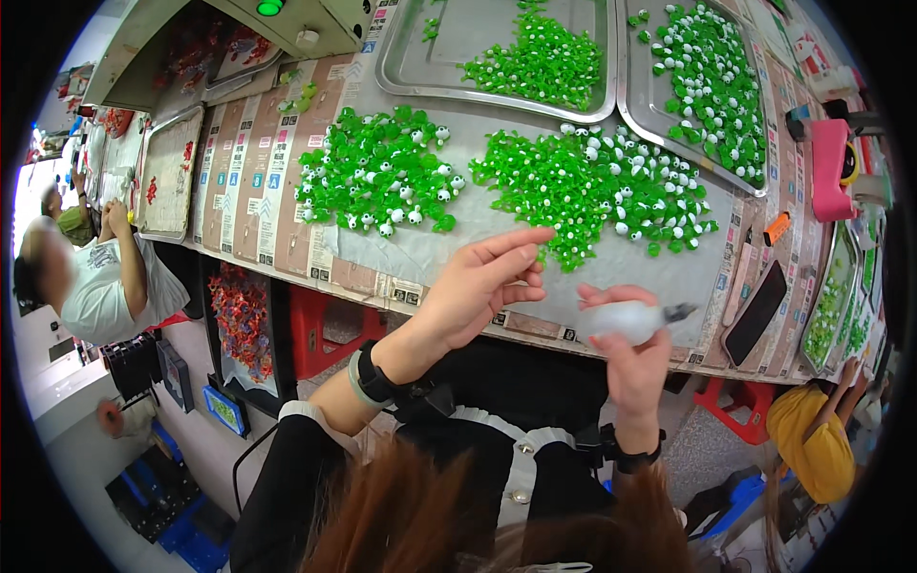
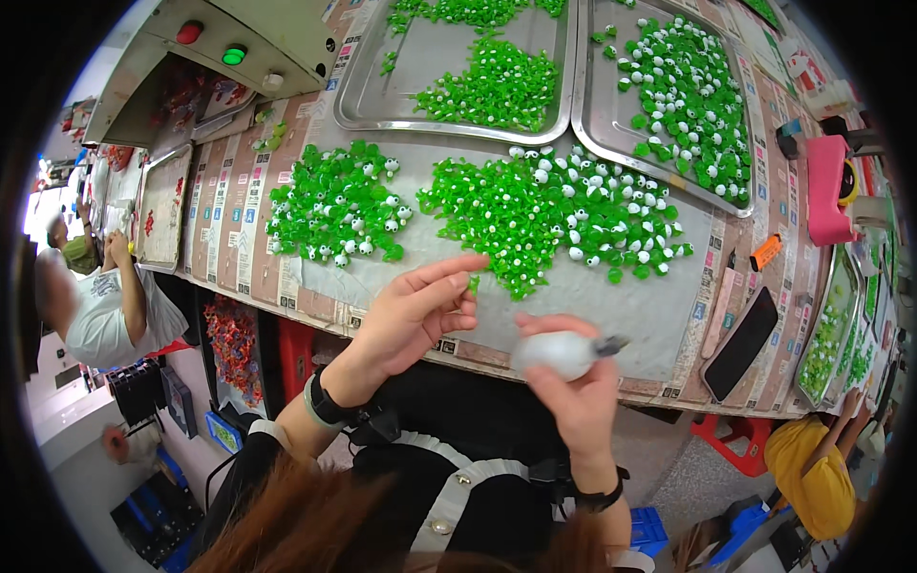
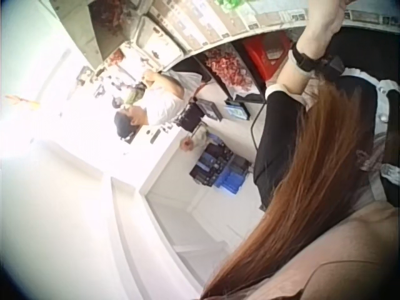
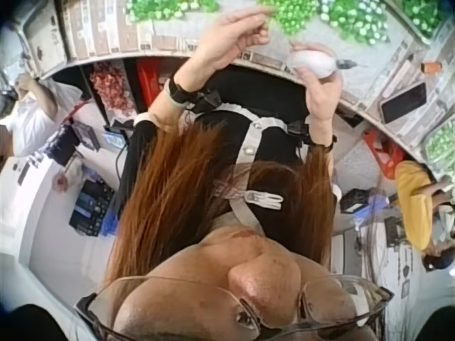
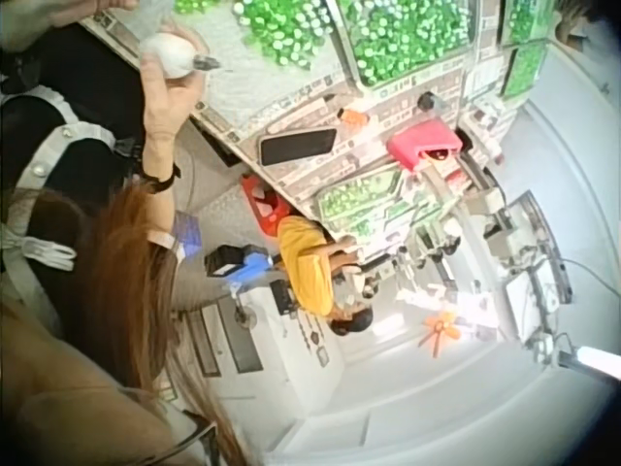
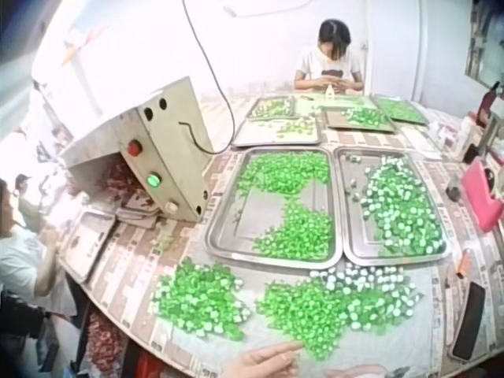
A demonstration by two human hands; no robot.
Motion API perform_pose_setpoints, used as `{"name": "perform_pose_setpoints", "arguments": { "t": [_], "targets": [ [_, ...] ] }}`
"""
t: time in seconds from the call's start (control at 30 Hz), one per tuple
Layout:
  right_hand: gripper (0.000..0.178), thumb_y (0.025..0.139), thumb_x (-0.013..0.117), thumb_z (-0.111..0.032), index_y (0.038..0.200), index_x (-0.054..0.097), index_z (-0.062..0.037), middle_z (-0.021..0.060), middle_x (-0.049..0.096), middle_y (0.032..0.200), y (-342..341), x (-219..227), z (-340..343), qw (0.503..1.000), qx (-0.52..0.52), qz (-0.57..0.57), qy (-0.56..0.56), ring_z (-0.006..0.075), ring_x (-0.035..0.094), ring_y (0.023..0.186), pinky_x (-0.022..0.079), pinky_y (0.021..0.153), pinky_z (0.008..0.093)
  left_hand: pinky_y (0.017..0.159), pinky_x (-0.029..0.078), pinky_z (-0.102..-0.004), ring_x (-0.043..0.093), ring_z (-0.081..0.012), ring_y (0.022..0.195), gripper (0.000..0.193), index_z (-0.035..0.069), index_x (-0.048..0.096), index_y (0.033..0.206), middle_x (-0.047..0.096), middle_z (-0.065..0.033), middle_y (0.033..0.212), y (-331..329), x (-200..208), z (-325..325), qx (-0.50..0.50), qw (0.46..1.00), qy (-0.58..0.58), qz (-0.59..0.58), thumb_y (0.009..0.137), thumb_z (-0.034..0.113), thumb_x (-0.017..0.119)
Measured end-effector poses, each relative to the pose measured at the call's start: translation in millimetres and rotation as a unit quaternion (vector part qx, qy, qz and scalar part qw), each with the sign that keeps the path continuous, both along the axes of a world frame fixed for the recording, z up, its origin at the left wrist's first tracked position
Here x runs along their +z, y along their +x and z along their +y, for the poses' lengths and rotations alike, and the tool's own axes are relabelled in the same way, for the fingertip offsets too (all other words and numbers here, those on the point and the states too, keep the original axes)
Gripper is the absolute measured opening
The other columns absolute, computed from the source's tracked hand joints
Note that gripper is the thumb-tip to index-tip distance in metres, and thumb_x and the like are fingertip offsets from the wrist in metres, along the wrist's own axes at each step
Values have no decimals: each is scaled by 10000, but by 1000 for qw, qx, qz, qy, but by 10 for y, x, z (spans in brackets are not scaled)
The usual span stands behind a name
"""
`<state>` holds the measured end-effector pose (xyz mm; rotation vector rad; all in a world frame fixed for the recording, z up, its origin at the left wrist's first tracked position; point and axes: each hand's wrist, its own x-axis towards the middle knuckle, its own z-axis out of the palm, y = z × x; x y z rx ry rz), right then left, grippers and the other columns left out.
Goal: The person assembles small green plastic toys by applying glue to the body and attaching white eye components. They repeatedly pick up a green toy, apply adhesive from a bottle, and press on the eyes, placing the finished units on a tray.
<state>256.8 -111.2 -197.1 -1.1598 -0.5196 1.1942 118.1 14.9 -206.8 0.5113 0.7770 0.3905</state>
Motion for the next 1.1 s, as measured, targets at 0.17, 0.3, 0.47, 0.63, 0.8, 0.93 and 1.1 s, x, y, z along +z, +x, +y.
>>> {"name": "perform_pose_setpoints", "arguments": {
  "t": [0.17,0.3,0.47,0.63,0.8,0.93,1.1],
  "targets": [
    [306,669,563,34,962,483,4,121,501,1005,-167,78,107,993,62,-99,20,234,423,1058,330,872,309,680,450,-221,527,-95,753,251,-22,497,1017,553,-61,859,21,44,-130,-56,997,56,12,803,109,482],
    [304,689,549,31,980,465,6,114,503,1003,-171,43,101,998,50,-44,2,213,439,1041,345,858,296,670,450,-223,536,-101,741,226,-23,523,972,564,-75,851,9,5,-146,-75,987,140,34,805,124,482],
    [318,699,547,21,998,441,12,105,510,992,-199,85,130,998,56,40,1,189,472,994,385,824,279,617,446,-202,526,-76,677,209,-10,549,918,569,-49,762,16,-43,-152,-48,983,163,65,812,156,480],
    [319,706,550,-2,1002,434,16,111,514,993,-213,80,146,997,58,53,-1,184,494,952,398,812,288,597,430,-199,510,-67,661,229,6,545,960,560,-33,777,31,-20,-157,-83,975,189,79,827,170,456],
    [346,718,558,-62,1021,415,23,118,517,983,-155,48,128,997,25,68,-9,194,523,890,417,775,290,540,404,-178,471,-52,599,249,13,519,1020,540,-5,775,21,-50,-191,-100,985,143,-7,831,160,448],
    [414,721,560,-91,1077,384,25,116,526,934,-138,65,121,993,-16,115,14,194,537,825,434,732,294,534,415,-174,481,-60,588,231,25,509,1009,540,-17,775,-45,-100,-118,-41,997,-14,-64,831,158,448],
    [498,732,539,-95,1158,312,25,122,517,891,-71,114,104,997,-19,72,-37,202,545,790,457,682,310,565,445,-178,521,-95,651,155,25,497,943,535,-48,779,-94,-108,-76,-14,992,-91,-86,821,109,454]
  ]
}}
